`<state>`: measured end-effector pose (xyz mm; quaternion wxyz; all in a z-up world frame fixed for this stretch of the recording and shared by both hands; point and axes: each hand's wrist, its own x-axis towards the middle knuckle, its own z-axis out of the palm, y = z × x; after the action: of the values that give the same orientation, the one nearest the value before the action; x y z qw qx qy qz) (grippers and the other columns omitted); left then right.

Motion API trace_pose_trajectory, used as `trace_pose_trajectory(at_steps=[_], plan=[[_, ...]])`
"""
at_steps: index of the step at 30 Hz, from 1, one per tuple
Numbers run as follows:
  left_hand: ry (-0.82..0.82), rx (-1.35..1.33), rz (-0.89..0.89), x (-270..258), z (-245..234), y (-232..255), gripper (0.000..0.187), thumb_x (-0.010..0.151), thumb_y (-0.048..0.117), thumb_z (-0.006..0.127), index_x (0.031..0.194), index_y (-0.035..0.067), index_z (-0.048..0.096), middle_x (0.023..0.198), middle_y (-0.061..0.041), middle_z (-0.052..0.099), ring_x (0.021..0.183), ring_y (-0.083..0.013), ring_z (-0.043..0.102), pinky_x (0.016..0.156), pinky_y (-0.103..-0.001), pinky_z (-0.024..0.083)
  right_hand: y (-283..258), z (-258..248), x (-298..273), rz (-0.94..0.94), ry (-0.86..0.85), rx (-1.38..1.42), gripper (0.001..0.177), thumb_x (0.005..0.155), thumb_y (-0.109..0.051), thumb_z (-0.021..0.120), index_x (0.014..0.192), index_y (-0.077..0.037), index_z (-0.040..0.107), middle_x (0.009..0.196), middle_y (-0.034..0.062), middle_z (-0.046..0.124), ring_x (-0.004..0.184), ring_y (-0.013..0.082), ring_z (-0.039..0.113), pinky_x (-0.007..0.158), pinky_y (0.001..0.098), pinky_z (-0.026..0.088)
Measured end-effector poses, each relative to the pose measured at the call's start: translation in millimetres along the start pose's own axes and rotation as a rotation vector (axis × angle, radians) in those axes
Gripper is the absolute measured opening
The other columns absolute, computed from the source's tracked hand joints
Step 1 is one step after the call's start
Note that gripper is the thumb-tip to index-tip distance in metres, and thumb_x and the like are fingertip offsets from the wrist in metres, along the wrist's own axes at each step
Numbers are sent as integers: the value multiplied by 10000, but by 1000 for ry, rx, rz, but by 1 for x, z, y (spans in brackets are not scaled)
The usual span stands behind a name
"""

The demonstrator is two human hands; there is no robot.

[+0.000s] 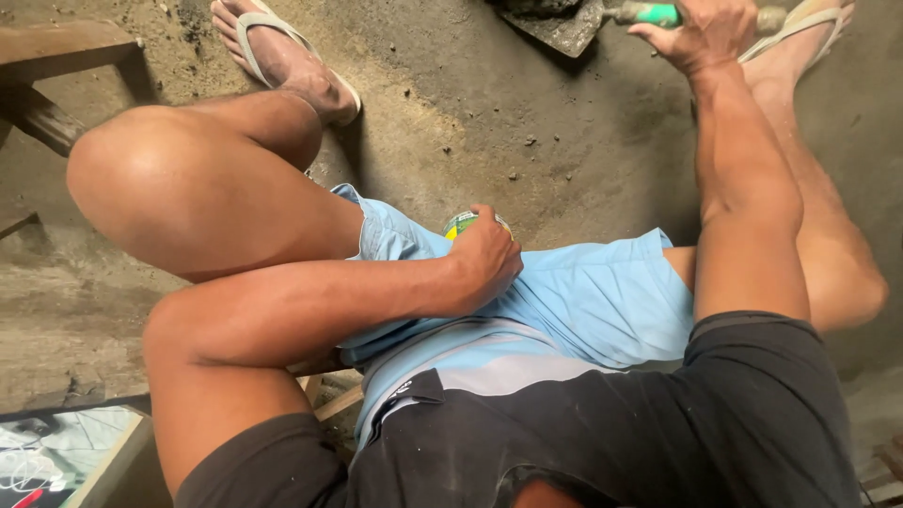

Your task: Mixing and spreading wet cement on a floor using a hand trowel while seated on a wooden beam.

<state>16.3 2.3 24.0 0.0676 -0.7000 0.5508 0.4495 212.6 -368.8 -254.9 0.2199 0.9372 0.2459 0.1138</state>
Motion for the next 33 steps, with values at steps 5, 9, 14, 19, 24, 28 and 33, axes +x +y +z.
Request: trace_pose_trajectory(at_steps=[5, 9, 14, 19, 24, 28, 33], plan=[[-36, 6, 13, -1, -2, -1, 396, 1085, 241, 362, 1421, 207, 570, 1373, -54, 612, 1206, -331, 643, 959, -680, 443, 3, -22, -8, -7, 253, 116, 938, 1014, -1181, 527, 722, -292, 469, 685, -130, 498, 559, 77, 428, 580, 298, 246], [-65, 34, 31, 9, 3, 6, 421, 1074, 187, 363, 1461, 205, 530, 1439, -76, 580, 1243, -331, 614, 973, -681, 442, -13, -90, 38, 90, 370, 309, 904, 1002, -1081, 599, 712, -236, 458, 631, -61, 450, 539, 129, 452, 545, 345, 233], [-44, 52, 24, 9, 4, 4, 439, 1070, 201, 354, 1473, 206, 527, 1473, -82, 548, 1259, -346, 606, 977, -668, 448, -85, -156, 107, 349, 389, 706, 791, 990, -873, 799, 659, -230, 479, 561, -116, 518, 478, 58, 526, 493, 314, 414], [-6, 18, 11, -5, 4, 2, 456, 1085, 233, 293, 1489, 233, 505, 1489, -51, 526, 1306, -308, 567, 999, -682, 426, -167, -176, 154, 490, 52, 1700, 645, 1065, -657, 484, 601, -210, 482, 495, -55, 478, 378, 89, 428, 395, 243, 354], [25, 8, 6, -11, 1, -4, 465, 1094, 244, 272, 1501, 229, 495, 1475, -52, 535, 1282, -315, 582, 978, -666, 442, -191, -207, 203, 1182, -641, 2044, 451, 911, -535, 466, 770, -119, 568, 562, -19, 479, 420, 54, 396, 412, 249, 312], [129, 29, -34, -16, 1, 2, 448, 1088, 243, 297, 1466, 216, 537, 1432, -30, 589, 1248, -330, 612, 938, -695, 451, -172, -142, 182, 1362, -446, 2262, 547, 831, -711, 435, 735, -178, 511, 535, -63, 316, 385, 62, 289, 365, 270, 203], [84, 10, 32, -11, 5, 11, 435, 1085, 225, 318, 1451, 218, 553, 1432, -42, 591, 1260, -321, 600, 944, -687, 458, -101, -193, 131, 1374, -431, 2007, 466, 893, -599, 468, 755, -161, 550, 515, -38, 425, 379, 64, 365, 349, 260, 274]])
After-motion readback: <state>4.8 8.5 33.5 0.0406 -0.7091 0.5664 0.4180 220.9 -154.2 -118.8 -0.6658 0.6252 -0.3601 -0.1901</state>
